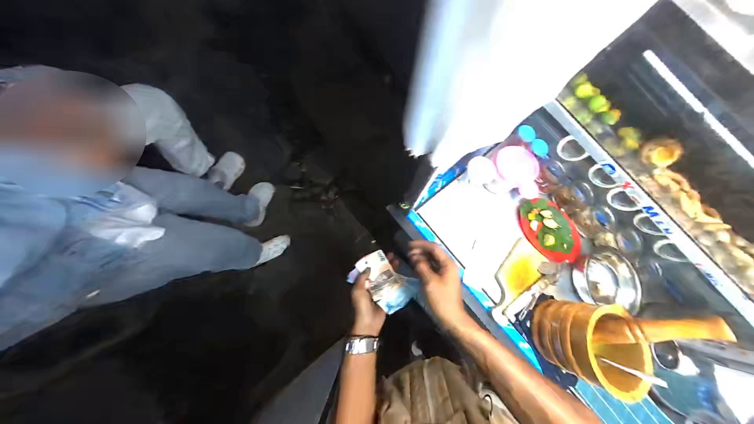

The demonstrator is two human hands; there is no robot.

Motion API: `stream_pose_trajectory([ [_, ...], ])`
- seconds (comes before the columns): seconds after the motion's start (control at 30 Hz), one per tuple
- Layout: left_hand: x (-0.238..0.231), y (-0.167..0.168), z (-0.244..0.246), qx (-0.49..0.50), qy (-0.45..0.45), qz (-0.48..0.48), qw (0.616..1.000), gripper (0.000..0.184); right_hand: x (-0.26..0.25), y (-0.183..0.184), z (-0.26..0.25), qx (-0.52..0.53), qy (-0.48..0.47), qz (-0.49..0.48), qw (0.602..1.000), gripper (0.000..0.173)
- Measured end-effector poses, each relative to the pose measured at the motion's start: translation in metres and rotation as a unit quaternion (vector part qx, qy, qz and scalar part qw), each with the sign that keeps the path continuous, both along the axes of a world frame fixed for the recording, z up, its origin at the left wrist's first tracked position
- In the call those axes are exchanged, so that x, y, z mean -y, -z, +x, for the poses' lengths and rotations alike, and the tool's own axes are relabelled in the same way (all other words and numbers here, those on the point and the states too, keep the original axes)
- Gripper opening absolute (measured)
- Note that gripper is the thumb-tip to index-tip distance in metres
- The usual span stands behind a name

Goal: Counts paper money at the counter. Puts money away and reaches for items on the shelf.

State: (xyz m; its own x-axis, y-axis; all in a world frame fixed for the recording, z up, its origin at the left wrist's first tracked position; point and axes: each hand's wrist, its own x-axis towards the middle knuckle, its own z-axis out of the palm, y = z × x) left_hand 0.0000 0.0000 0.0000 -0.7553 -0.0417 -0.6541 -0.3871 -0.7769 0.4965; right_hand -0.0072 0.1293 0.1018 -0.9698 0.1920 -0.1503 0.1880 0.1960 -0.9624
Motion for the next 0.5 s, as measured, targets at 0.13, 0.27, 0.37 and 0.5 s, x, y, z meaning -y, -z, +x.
stream_pose_trajectory([
  [0.13, 0.008, 0.0, -0.012, -0.039, 0.001, -0.014, 0.999, 0.038, -0.106, 0.102, 0.01, 0.214, 0.197, 0.24, 0.926, 0.072],
  [0.27, -0.006, -0.022, -0.02, -0.066, 0.044, 0.011, 0.997, 0.034, -0.13, 0.145, 0.024, 0.272, 0.215, 0.343, 0.873, 0.081],
  [0.37, -0.021, -0.04, -0.023, -0.081, 0.085, 0.01, 0.993, 0.032, -0.131, 0.139, 0.016, 0.286, 0.237, 0.303, 0.878, 0.086],
  [0.5, -0.038, -0.068, -0.022, -0.065, 0.104, -0.088, 0.989, 0.029, -0.142, 0.124, 0.005, 0.372, 0.244, 0.241, 0.862, 0.09],
])
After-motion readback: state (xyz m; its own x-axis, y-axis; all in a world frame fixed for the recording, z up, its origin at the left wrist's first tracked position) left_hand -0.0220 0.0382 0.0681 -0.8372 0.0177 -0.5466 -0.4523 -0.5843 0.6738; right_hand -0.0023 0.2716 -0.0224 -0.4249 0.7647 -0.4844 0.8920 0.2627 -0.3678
